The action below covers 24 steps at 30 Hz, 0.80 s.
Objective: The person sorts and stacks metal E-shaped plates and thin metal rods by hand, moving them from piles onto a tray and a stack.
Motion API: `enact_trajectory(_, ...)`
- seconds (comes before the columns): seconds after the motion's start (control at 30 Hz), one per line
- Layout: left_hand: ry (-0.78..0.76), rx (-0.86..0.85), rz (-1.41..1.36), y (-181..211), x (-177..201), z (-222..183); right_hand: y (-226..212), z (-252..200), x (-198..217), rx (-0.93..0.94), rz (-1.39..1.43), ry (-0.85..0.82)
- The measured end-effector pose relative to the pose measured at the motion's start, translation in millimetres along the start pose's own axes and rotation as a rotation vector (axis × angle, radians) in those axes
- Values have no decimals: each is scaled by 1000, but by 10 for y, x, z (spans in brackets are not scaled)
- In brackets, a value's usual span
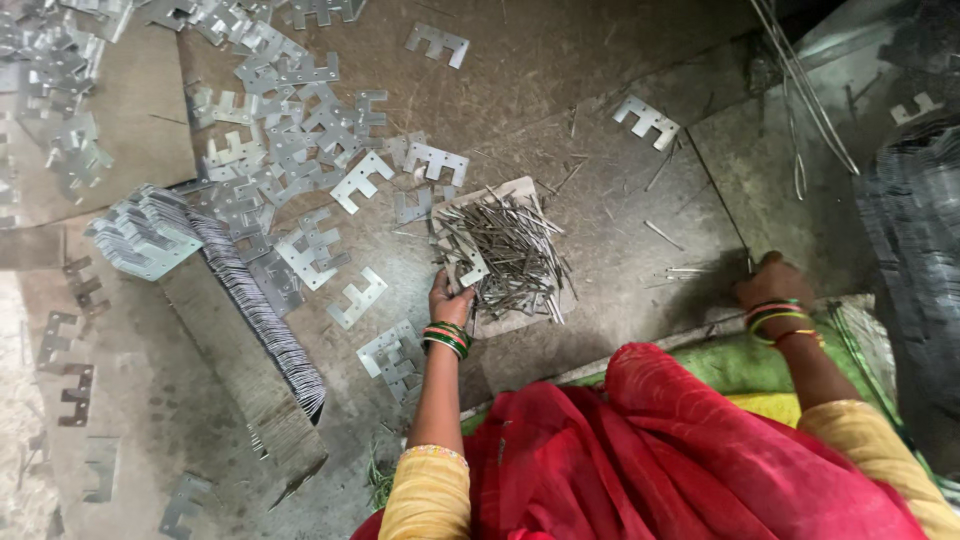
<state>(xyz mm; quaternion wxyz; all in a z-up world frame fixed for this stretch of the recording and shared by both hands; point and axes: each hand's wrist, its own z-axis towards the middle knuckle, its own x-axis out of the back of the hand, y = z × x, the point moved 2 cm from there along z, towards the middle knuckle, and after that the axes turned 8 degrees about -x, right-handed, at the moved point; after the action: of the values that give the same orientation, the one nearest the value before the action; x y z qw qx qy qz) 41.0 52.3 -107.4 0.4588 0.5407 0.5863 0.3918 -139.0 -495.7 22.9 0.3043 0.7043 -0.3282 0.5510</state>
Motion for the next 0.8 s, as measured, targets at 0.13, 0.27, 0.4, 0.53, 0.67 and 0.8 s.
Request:
enact_trajectory(0.13, -11, -146, 36, -71, 22, -3, -944, -226, -288, 90, 173, -19)
enact_trajectory(0.27, 0, -70, -36, -20, -23, -8, -2309, -778, -72, 379, 458, -44)
enact_trajectory(0.4, -35, -2, -160, 39, 0, -71, -3113, -1337, 314, 651, 472, -205)
enact_trajectory(0.53, 49, 28, -305, 69, 76, -267, -3193, -1595, 581, 793, 330, -236)
enact_trajectory(0.67, 11, -26, -494, 123, 120, -444, -2945, -1594, 757, 936, 609, -400)
enact_trajectory(0.8, 36, -12, -625, 155, 78, -569, -2069, -1583, 638, 591, 951, -182)
